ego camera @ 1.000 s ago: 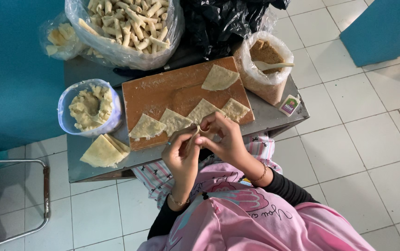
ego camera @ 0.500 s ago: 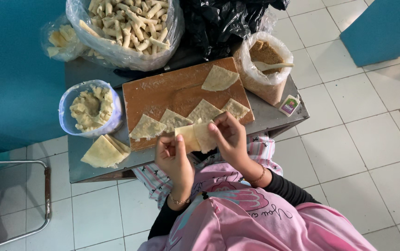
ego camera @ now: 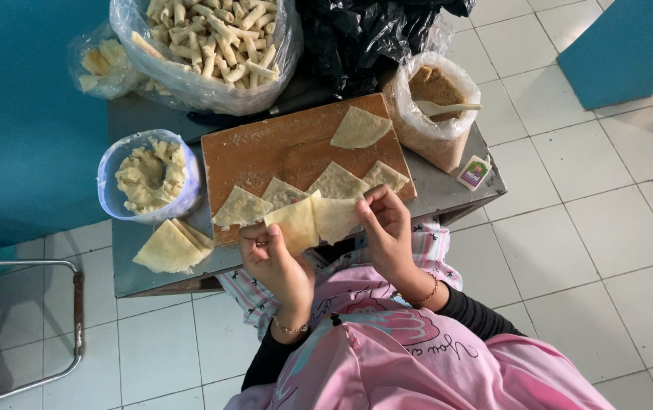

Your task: The person sits at a small table and cuts stacked dough sheets into triangular pieces with a knife on a wooden board. They then place filling from a plastic bowl onto each triangle and fold the dough over the filling, arranging the folded pastries on the board.

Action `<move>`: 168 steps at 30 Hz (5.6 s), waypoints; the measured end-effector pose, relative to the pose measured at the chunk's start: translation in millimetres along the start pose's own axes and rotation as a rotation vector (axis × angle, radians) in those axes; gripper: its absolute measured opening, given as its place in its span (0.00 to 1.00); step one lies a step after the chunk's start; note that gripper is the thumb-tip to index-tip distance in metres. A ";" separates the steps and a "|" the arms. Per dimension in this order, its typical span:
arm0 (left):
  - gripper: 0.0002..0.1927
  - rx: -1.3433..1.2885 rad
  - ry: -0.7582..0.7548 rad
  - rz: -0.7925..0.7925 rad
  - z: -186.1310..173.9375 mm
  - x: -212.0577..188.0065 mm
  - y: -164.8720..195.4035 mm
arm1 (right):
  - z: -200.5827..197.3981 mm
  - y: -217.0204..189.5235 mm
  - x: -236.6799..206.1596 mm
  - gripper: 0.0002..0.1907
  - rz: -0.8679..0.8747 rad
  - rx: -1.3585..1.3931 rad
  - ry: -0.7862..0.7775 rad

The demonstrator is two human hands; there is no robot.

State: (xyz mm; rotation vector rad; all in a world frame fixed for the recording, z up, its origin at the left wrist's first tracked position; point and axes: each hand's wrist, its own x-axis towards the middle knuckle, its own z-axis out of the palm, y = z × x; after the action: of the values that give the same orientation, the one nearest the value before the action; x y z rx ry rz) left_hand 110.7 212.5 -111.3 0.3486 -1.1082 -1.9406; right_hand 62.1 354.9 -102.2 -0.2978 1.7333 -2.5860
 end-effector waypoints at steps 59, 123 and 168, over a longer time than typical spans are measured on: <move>0.07 0.155 0.038 0.146 -11.0 45.1 14.9 | 48.1 -7.6 201.5 0.08 -0.483 -1.235 -0.942; 0.38 0.101 -0.549 -0.148 19.3 31.9 50.0 | 14.6 -51.0 78.7 0.07 0.113 -0.255 -0.663; 0.18 0.196 -0.024 0.036 -30.6 79.1 75.0 | 54.3 -0.1 176.9 0.06 -0.365 -0.825 -0.194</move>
State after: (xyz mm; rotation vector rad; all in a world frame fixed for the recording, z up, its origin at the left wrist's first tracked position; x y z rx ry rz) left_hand 121.8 114.6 -55.4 0.4091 -1.3153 -1.8131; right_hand -102.6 284.4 -55.7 -0.8991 2.7633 -1.7512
